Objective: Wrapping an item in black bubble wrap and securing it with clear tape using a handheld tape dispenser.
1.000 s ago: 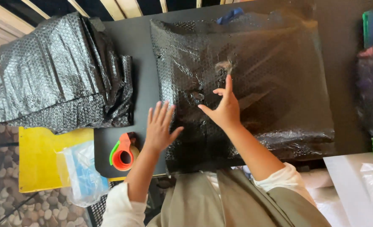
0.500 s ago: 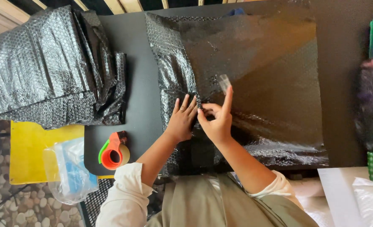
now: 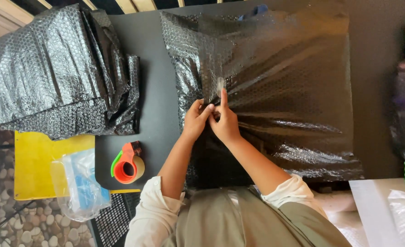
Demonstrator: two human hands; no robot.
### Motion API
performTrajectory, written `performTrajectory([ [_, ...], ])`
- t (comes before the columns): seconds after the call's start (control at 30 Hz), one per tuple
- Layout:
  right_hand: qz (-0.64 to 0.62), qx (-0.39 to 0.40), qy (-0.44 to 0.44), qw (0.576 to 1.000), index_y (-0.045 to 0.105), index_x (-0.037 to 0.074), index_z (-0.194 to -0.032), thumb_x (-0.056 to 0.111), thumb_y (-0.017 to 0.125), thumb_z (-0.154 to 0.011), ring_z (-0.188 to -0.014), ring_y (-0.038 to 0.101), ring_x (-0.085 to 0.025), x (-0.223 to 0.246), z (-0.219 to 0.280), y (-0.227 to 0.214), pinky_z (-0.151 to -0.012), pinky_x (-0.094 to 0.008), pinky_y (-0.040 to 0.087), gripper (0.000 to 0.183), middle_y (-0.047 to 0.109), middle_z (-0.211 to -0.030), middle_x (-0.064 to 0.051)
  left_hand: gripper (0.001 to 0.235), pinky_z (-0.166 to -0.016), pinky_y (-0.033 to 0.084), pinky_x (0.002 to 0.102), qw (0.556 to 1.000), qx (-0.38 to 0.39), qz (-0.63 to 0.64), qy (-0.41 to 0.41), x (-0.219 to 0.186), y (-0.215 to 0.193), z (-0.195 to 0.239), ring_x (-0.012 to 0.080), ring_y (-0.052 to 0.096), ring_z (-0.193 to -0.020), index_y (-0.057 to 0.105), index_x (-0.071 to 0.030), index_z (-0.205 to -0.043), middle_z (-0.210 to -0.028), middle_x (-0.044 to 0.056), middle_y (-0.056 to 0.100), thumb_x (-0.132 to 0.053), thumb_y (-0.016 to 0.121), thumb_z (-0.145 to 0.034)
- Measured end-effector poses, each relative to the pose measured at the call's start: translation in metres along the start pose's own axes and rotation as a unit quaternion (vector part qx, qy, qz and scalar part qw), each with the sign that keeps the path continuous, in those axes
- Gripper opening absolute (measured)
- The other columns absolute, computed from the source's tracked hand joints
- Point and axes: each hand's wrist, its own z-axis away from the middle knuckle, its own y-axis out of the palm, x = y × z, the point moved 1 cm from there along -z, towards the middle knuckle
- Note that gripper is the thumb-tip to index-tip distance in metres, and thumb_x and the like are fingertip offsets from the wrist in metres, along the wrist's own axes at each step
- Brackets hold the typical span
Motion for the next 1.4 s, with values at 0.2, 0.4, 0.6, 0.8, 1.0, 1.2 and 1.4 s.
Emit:
performTrajectory([
  [0.2,-0.085,0.107,-0.006,0.991,0.027,0.011,-0.163,-0.003,0.074,-0.083,-0.084,0.077,-0.028,0.015,-0.005,-0.018,-0.071,-0.034,0.068,0.094,0.079,-0.101,-0.011,0.015,-0.072,0.055,0.034,0.973,-0.155,-0.160,0.065,0.021,0.008,-0.017,0.0236,0.071,-0.083,0.074,-0.016,-0.086,-0.082,0.003,0.071,-0.030,0.080,-0.090],
  [0.4,-0.423,0.131,0.087,0.893,0.070,-0.001,-0.126,0.001,0.084,-0.079,-0.080,0.046,-0.009,-0.035,-0.035,-0.036,-0.069,-0.021,0.053,0.050,0.041,-0.099,-0.003,0.027,-0.073,0.053,0.033,0.946,-0.177,-0.220,0.158,0.011,0.001,-0.017,0.0288,0.061,-0.083,0.049,-0.007,-0.091,-0.095,0.008,0.045,0.005,0.072,-0.086],
  [0.6,-0.688,0.230,0.169,0.667,0.065,0.008,-0.123,0.031,0.070,-0.092,-0.090,0.055,-0.021,-0.097,-0.057,0.008,-0.087,-0.040,0.049,0.039,0.058,-0.095,-0.011,0.034,-0.076,0.052,0.036,0.882,-0.136,-0.359,0.272,0.006,0.004,-0.012,0.0351,0.058,-0.086,0.044,-0.006,-0.092,-0.091,0.010,0.044,0.006,0.072,-0.078],
  [0.8,-0.699,0.247,0.113,0.661,0.068,0.011,-0.108,0.049,0.057,-0.094,-0.083,0.043,-0.015,-0.080,-0.048,0.026,-0.076,-0.032,0.037,0.043,0.042,-0.090,-0.004,0.028,-0.087,0.053,0.044,0.956,-0.001,-0.207,0.206,-0.002,-0.017,-0.017,0.0371,0.063,-0.095,0.052,-0.007,-0.110,-0.103,0.013,0.054,0.011,0.051,-0.089],
  [1.0,-0.715,0.224,0.125,0.651,0.068,0.009,-0.117,0.048,0.058,-0.092,-0.087,0.045,-0.018,-0.095,-0.038,0.042,-0.078,-0.032,0.038,0.047,0.050,-0.095,-0.008,0.036,-0.100,0.047,0.051,0.982,0.078,-0.038,0.170,-0.001,-0.033,-0.015,0.0404,0.062,-0.113,0.056,-0.004,-0.127,-0.115,0.024,0.060,-0.020,0.057,-0.095],
  [1.2,-0.685,0.195,0.224,0.665,0.070,0.015,-0.127,0.043,0.064,-0.091,-0.092,0.055,-0.021,-0.135,-0.023,0.058,-0.082,-0.034,0.047,0.046,0.058,-0.097,-0.007,0.071,-0.100,0.056,0.042,0.983,0.054,0.085,0.154,-0.017,-0.025,-0.003,0.0229,0.046,-0.112,0.047,-0.009,-0.147,-0.133,0.014,0.039,0.002,0.080,-0.085],
  [1.4,-0.662,0.173,0.261,0.681,0.072,0.014,-0.123,0.042,0.071,-0.088,-0.086,0.057,-0.020,-0.113,-0.028,0.046,-0.082,-0.034,0.052,0.044,0.059,-0.090,-0.006,0.054,-0.098,0.058,0.041,0.980,-0.013,0.111,0.167,-0.013,-0.014,-0.001,0.0192,0.055,-0.108,0.057,-0.005,-0.126,-0.122,0.009,0.053,-0.005,0.088,-0.083],
])
